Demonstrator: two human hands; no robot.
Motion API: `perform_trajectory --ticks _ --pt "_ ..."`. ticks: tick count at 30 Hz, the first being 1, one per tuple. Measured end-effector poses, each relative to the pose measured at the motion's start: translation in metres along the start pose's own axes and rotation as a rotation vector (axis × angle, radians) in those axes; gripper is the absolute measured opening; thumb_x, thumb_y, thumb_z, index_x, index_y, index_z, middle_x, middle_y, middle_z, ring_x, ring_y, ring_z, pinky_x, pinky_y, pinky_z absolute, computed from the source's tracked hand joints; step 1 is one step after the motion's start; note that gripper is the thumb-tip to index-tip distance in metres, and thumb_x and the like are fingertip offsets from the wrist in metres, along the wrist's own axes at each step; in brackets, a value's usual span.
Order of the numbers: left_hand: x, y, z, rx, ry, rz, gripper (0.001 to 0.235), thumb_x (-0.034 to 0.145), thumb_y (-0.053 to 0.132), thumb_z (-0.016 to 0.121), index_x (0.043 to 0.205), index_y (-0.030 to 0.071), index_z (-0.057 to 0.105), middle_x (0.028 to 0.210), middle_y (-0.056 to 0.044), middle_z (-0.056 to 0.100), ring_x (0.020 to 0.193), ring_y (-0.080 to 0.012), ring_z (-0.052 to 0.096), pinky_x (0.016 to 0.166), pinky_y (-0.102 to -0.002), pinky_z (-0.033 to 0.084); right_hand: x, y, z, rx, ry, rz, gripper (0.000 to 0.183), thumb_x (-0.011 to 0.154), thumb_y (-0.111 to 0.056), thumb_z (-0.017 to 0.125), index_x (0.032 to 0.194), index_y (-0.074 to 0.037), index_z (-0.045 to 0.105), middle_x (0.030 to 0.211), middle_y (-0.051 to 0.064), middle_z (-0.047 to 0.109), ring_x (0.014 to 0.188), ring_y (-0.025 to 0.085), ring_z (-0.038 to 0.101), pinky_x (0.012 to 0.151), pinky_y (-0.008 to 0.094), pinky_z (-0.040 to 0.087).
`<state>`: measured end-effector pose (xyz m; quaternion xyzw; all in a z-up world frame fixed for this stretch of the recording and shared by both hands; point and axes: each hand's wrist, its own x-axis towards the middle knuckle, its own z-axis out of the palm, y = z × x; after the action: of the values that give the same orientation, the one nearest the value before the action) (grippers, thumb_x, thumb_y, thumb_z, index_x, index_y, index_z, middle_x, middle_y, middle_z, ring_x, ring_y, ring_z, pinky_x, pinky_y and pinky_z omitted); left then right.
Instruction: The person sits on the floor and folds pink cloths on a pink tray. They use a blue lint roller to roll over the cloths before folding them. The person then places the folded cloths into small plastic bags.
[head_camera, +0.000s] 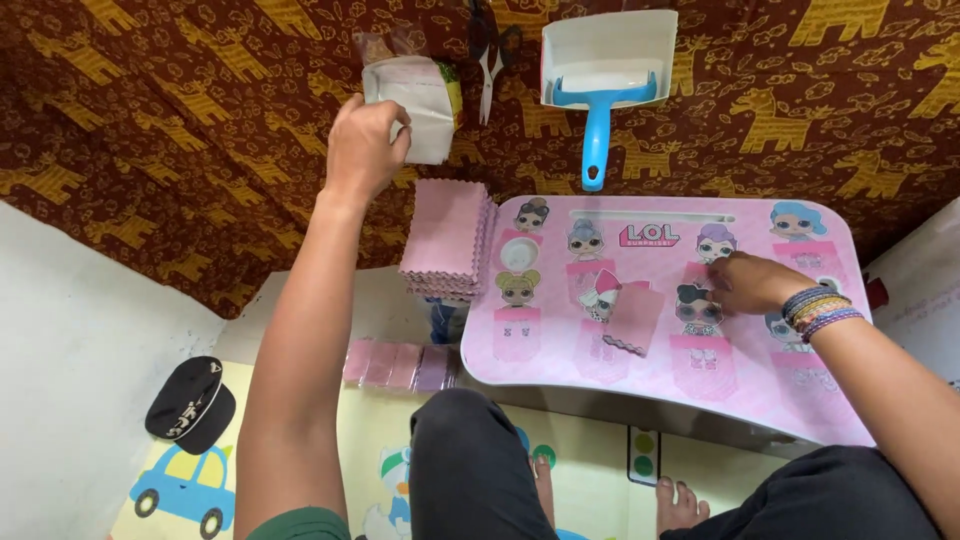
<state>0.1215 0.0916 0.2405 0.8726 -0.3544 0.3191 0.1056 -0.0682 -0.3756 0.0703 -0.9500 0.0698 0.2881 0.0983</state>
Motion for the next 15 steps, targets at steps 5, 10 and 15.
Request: perform_trajectory --ticks 5,10,15 --pt "0.001 -0.006 0.006 0.029 -0.095 0.017 0.022 0.087 -0.004 0.073 0.109 -0.002 0.074 0.093 -0.016 0.078 0.079 -0.0272 0.073 0.115 -0.057 0.038 0.008 0.007 0.007 0.017 -0.012 -0.003 0.043 0.096 -0.032 0.057 0.135 -0.014 0.06 0.127 0.009 0.073 0.108 0.029 0.072 0.085 0.039 0.058" --pt "-0.003 -0.012 0.005 -0.002 0.012 0.091 0.009 0.083 -0.005 0.078 0.085 0.004 0.076 0.085 -0.009 0.078 0.076 -0.0229 0.073 0.109 -0.056 0.044 0.002 0.005 0.012 0.016 -0.064 0.001 0.061 0.097 -0.042 0.06 0.15 -0.018 0.046 0.147 0.009 0.061 0.128 0.031 0.065 0.103 0.04 0.056" --pt "-0.004 0.014 -0.013 0.153 0.193 0.261 0.006 0.097 0.0 0.077 0.093 0.005 0.077 0.088 -0.01 0.077 0.08 -0.0212 0.071 0.102 -0.05 0.055 -0.022 -0.002 0.002 0.15 -0.069 0.06 0.055 0.099 -0.032 0.056 0.151 -0.016 0.047 0.138 0.01 0.071 0.122 0.03 0.07 0.102 0.041 0.056"
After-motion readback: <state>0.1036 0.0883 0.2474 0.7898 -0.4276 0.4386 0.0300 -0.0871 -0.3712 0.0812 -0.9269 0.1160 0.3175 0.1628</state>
